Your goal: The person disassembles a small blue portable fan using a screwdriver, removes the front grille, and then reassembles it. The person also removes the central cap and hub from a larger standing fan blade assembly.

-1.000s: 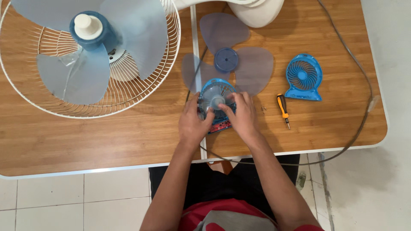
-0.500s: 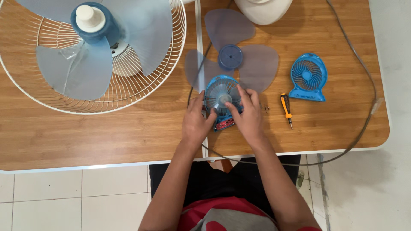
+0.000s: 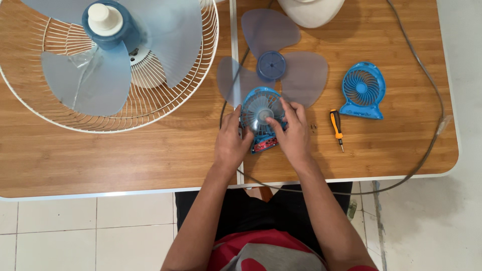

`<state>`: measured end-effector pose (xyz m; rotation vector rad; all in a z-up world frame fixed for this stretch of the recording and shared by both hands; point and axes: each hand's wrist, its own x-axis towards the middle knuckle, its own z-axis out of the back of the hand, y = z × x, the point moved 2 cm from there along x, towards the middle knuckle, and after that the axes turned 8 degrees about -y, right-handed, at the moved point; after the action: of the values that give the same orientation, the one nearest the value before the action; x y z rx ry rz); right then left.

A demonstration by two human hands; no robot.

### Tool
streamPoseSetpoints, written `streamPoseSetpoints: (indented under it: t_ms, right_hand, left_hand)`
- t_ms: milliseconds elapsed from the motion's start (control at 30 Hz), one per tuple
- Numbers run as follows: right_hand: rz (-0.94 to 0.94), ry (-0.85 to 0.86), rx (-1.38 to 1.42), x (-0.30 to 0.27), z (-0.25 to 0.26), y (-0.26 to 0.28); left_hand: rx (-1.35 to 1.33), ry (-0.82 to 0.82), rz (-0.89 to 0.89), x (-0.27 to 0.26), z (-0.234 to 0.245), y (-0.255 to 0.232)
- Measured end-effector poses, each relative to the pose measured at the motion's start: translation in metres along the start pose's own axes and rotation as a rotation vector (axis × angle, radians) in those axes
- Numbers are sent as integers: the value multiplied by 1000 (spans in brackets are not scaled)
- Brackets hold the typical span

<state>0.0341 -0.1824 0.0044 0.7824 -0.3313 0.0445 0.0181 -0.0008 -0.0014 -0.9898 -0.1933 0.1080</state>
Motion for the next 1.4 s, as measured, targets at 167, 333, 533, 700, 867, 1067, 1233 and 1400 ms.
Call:
streamPoseSetpoints:
  t_ms: [167, 333, 533, 700, 867, 1067, 1233, 1400]
  right_hand:
    - [-21, -9, 67, -1, 1, 1]
    - [-40, 5, 38, -1, 1, 0]
    - [-1, -6, 10, 0, -1, 0]
    - [-28, 17, 10, 2, 0, 1]
    - [-92, 40, 45, 7, -2, -3]
    - [-7, -55, 48, 12, -1, -18]
    - [-195, 92, 225, 20, -2, -31]
    - [-310, 190, 524, 18, -7, -33]
  left_hand:
    - [23, 22, 26, -1, 1, -1]
    - [19, 23, 31, 0, 2, -4]
    - [-35, -5, 3, -1, 0, 0]
    - [-96, -29, -19, 0, -5, 4]
    - [-110, -19, -2, -1, -4, 1]
    - [-154, -19, 6, -2, -3, 1]
    - [-162, -80, -150, -3, -4, -2]
    - [-329, -2, 77, -4, -6, -11]
